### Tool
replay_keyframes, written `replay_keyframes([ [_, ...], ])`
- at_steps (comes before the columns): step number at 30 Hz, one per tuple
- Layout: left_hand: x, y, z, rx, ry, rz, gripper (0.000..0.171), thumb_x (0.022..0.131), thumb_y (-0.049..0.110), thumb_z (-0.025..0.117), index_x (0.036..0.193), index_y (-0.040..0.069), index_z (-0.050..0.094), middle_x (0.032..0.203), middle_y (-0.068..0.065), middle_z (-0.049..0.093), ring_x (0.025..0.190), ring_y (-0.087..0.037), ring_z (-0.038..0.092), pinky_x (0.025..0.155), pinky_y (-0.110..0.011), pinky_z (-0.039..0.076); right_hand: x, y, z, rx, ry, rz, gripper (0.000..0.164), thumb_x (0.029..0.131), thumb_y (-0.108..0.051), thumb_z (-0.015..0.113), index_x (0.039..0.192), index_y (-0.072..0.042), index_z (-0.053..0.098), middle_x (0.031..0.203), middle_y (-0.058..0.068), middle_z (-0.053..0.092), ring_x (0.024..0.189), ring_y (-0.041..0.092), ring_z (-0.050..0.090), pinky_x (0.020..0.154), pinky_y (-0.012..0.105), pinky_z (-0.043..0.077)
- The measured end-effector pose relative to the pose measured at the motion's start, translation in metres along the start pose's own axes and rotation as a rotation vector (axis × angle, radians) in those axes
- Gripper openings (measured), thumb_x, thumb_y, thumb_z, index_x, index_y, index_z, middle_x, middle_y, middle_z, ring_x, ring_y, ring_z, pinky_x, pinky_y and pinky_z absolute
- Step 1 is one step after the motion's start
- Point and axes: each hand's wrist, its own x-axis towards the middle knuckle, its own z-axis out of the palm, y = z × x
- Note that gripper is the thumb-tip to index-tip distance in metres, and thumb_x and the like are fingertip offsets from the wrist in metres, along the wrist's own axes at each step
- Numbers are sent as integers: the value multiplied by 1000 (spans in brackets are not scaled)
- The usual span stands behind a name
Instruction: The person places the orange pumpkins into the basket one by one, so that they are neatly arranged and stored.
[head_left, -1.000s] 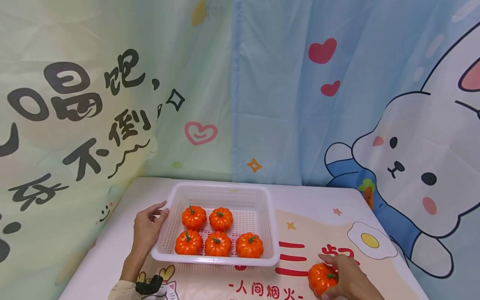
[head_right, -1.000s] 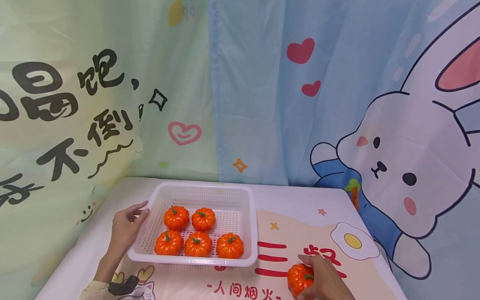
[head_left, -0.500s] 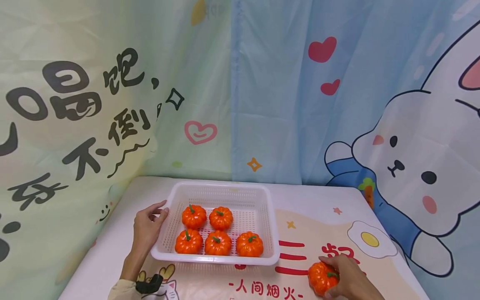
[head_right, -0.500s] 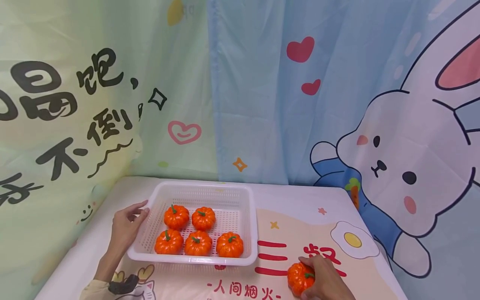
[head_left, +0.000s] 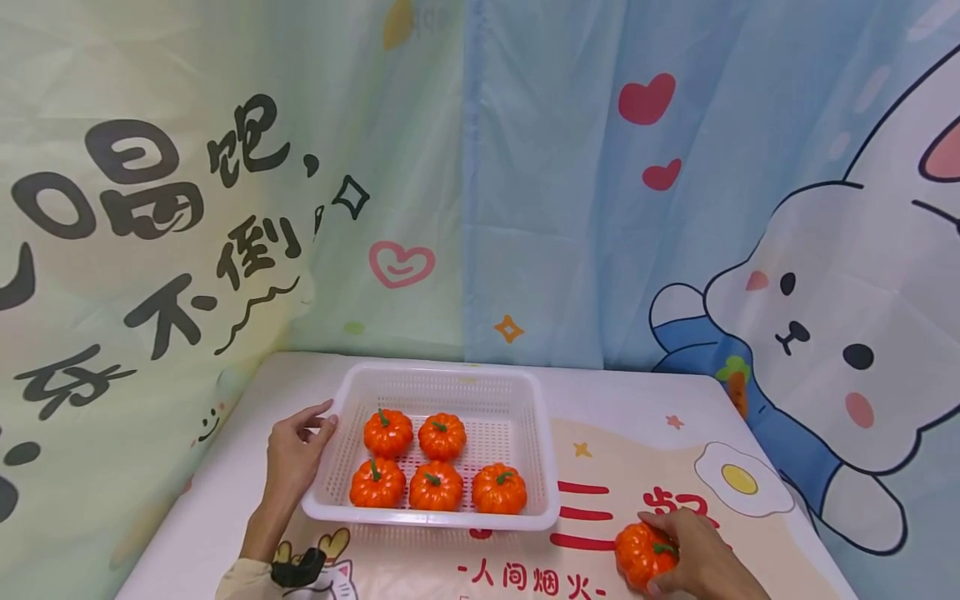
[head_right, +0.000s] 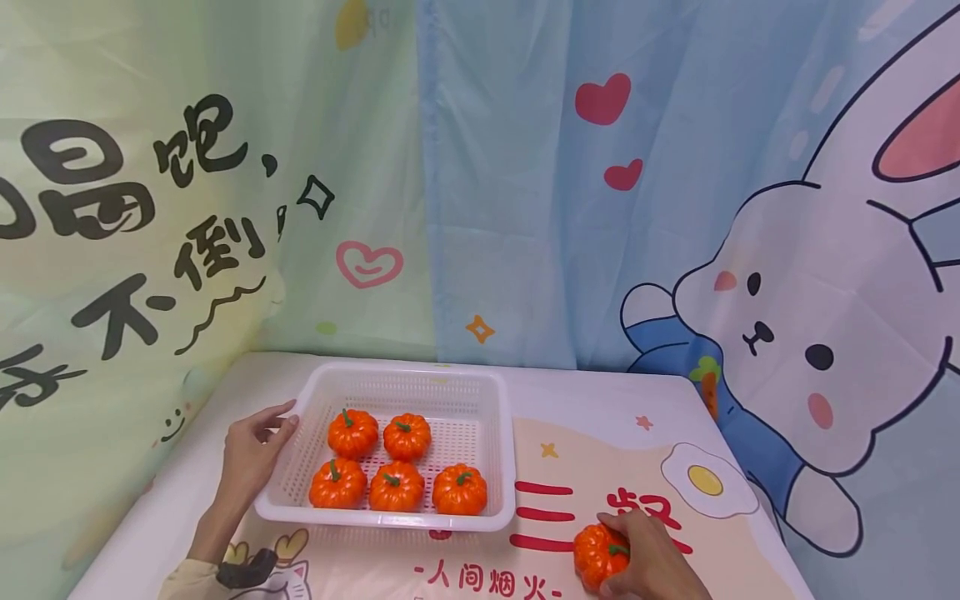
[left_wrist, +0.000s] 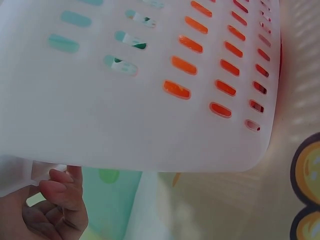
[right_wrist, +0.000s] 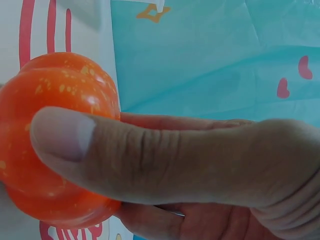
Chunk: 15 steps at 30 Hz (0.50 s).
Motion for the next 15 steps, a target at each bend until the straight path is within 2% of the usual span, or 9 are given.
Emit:
replay_keyframes([
  [15, 0, 1, 0, -6, 4, 6, 36, 95, 29, 69, 129, 16, 70, 103, -15, 74, 73, -16, 55, 58, -18, 46, -3, -21, -10, 11, 16, -35, 89, 52, -19, 98, 133, -5, 65, 119, 8, 71, 105, 18, 63, 80, 40, 62],
])
